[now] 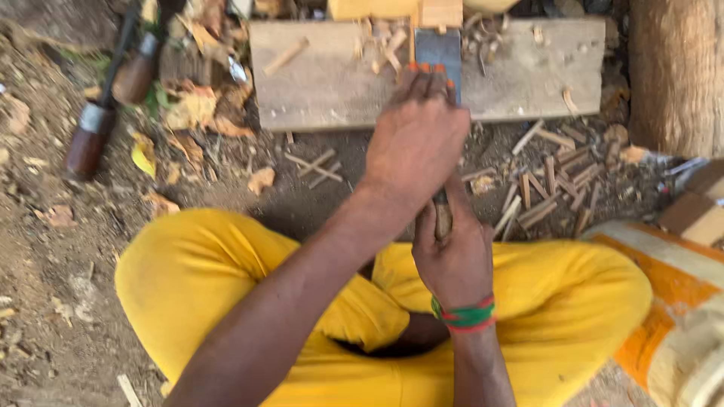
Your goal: The person carves a small wooden piece using a chisel while sitting on the ground, creating thin wood shavings.
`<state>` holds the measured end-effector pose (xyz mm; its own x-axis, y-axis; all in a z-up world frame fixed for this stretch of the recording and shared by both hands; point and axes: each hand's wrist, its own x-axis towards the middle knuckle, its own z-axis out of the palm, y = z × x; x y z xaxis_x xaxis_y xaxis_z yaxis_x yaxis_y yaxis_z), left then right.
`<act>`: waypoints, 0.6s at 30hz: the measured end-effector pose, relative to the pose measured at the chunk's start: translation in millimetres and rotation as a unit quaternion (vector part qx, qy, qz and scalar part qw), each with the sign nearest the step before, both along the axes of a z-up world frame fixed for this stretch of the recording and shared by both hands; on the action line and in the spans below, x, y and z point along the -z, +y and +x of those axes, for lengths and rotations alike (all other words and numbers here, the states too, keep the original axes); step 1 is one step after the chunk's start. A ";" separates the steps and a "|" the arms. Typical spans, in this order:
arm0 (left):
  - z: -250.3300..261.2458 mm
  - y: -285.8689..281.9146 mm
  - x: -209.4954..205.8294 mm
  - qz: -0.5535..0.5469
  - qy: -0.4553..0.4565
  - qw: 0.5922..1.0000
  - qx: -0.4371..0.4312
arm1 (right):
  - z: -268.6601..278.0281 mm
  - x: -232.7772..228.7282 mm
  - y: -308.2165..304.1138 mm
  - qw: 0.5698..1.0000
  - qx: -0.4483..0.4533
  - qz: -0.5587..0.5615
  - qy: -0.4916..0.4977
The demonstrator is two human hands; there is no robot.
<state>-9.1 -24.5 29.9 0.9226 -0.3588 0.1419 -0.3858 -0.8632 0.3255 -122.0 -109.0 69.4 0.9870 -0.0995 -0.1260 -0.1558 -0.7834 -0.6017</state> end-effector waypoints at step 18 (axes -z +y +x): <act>13.7 19.9 21.7 0.027 0.035 0.999 0.011 | -74.8 -10.2 -43.3 0.989 0.108 0.078 0.067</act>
<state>4.6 -4.6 8.2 0.9210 -0.3853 0.0566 -0.3834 -0.8717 0.3052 -196.8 -152.3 79.6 0.9183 -0.2741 -0.2855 -0.3957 -0.6222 -0.6755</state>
